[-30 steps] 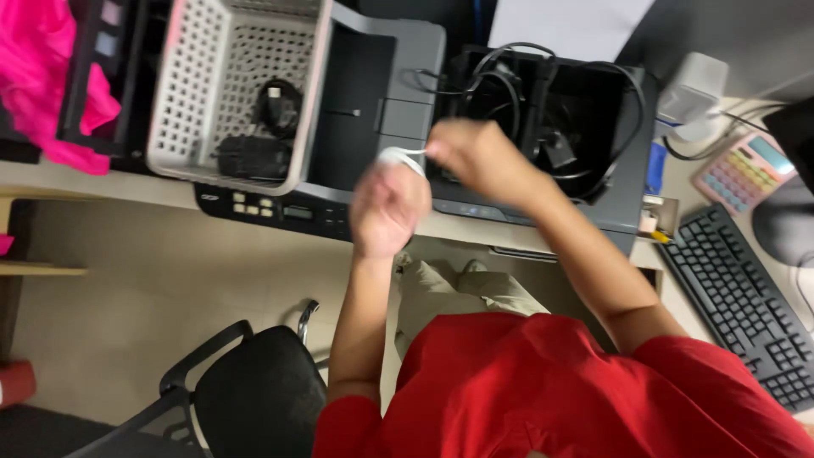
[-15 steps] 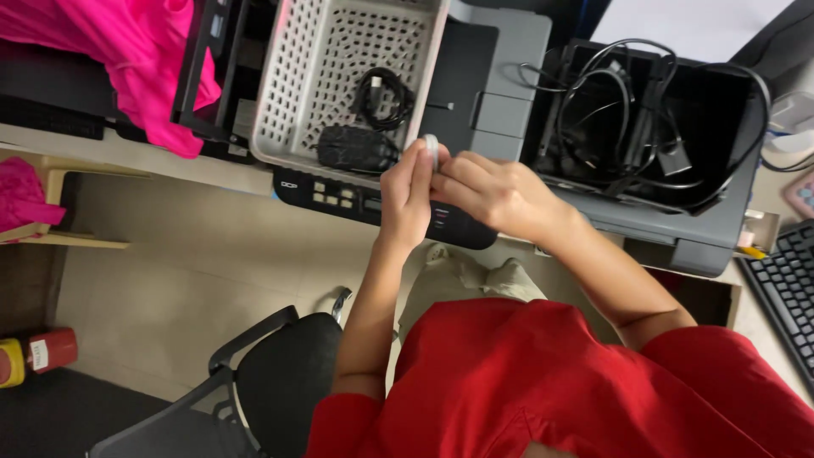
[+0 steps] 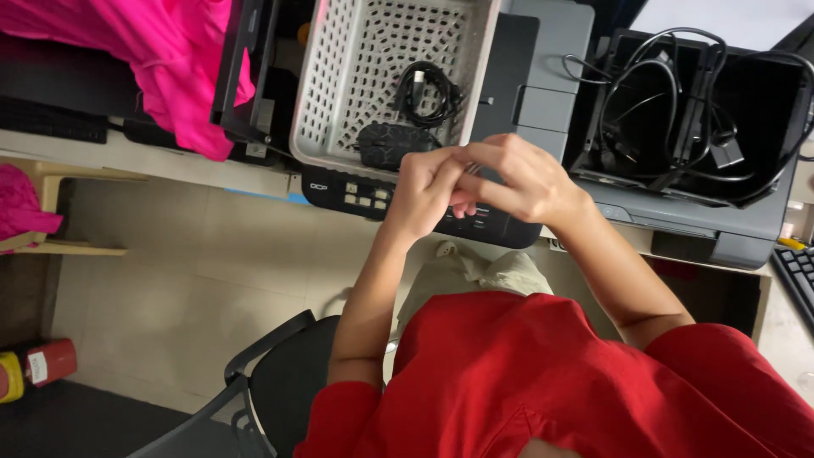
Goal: Organizing and winding power cables and adapters into a basket.
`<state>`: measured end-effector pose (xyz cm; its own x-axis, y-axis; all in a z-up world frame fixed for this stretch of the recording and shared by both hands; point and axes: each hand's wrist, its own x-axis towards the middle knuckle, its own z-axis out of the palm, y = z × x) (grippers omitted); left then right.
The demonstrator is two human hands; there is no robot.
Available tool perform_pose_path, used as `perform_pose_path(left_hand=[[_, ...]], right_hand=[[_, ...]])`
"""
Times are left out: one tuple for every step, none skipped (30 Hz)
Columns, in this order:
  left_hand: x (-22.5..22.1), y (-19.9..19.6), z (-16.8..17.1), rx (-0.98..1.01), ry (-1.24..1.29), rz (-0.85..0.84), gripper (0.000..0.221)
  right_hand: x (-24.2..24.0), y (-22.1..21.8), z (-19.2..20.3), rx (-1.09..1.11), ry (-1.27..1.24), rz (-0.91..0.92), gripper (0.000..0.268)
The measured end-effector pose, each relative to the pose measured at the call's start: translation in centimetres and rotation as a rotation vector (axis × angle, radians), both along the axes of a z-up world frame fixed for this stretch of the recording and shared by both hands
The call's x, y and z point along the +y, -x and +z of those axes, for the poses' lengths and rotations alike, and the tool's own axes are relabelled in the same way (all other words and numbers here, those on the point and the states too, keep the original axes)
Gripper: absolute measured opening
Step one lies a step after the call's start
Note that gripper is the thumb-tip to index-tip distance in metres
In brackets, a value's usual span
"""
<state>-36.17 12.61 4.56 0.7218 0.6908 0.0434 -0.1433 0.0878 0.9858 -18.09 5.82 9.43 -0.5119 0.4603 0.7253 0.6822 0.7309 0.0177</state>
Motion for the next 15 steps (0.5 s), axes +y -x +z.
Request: perform_pose_path(left_hand=[[0.1,0.1,0.3,-0.003,-0.053,0.03,0.031],[0.1,0.1,0.6,-0.006,-0.106,0.06,0.031],[0.2,0.1,1.1,-0.008,-0.107,0.061,0.031],[0.2,0.0,1.5,0.004,-0.174,0.133,0.03],[0.2,-0.1,1.9,0.018,-0.24,0.202,0.03],[0.2,-0.1,1.6,0.017,-0.239,0.201,0.03],[0.2,-0.2,1.3,0.016,-0.298,0.273,0.031],[0.3,-0.3,1.1,0.015,-0.357,0.345,0.033],[0.3,-0.3,0.8,0.016,-0.357,0.345,0.033],[0.3,-0.4,0.5,-0.006,-0.401,0.403,0.034],[0.4,-0.5,0.3,-0.028,-0.446,0.461,0.035],[0.6,-0.5,0.2,-0.028,-0.446,0.461,0.035],[0.7,-0.5,0.2,-0.053,-0.424,0.494,0.036],[0.8,-0.6,0.1,-0.078,-0.401,0.527,0.036],[0.9,-0.7,-0.1,-0.079,-0.401,0.524,0.036]], right_hand=[[0.1,0.2,-0.1,0.048,0.019,0.009,0.033],[0.2,0.3,-0.3,0.095,0.038,0.018,0.031],[0.4,0.4,-0.7,0.093,0.037,0.019,0.031],[0.6,0.5,-1.1,0.126,0.026,-0.006,0.03],[0.7,0.7,-1.6,0.161,0.016,-0.034,0.031],[0.8,1.0,-2.1,0.159,0.017,-0.035,0.031],[1.0,1.2,-2.5,0.249,0.059,-0.02,0.032],[1.2,1.4,-3.0,0.339,0.1,-0.005,0.033],[1.0,1.9,-3.5,0.34,0.101,-0.004,0.033],[0.9,2.3,-3.9,0.497,0.223,-0.033,0.03],[0.8,2.6,-4.4,0.654,0.345,-0.061,0.027],[0.9,3.0,-4.4,0.654,0.345,-0.061,0.027],[1.0,3.3,-4.5,0.999,0.579,-0.02,0.028],[1.0,3.6,-4.6,1.342,0.816,0.023,0.03],[1.1,3.7,-4.0,1.343,0.814,0.021,0.03]])
